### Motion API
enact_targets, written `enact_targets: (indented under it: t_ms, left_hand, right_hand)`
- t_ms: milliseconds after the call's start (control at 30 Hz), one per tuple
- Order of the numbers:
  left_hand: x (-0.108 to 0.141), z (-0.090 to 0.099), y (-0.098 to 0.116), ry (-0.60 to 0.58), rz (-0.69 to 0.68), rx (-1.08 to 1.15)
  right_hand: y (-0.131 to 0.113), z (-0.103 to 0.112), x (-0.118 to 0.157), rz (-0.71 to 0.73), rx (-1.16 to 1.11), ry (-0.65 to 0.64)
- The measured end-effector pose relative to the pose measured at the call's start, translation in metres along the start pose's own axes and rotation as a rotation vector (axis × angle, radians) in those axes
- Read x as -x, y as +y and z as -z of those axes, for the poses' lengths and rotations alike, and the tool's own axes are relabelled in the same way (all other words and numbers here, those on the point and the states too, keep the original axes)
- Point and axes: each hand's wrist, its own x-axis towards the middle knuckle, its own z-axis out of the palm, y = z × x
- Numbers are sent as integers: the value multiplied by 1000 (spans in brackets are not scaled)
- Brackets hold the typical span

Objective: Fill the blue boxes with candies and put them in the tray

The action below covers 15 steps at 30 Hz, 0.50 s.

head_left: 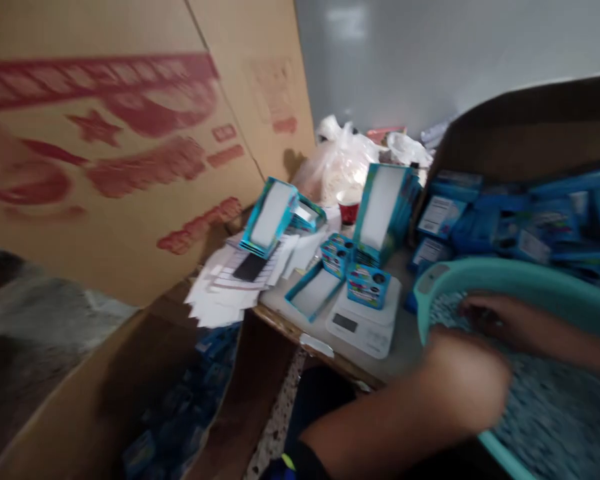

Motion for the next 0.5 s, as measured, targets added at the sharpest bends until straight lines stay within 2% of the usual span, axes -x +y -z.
enact_targets:
  t_ms: [67, 167, 300, 500]
  left_hand:
    - [-1, 12, 1, -60, 56, 97]
    - [-1, 24, 0, -92, 97, 152]
    - [0, 24, 0, -55, 123, 156]
    - [-1, 23, -2, -102, 122, 175]
  right_hand:
    - [4, 2, 8, -59, -47, -40]
    - [2, 8, 4, -102, -49, -65]
    - [0, 13, 1, -146, -47, -116]
    - [-8, 20, 3, -231, -21, -148]
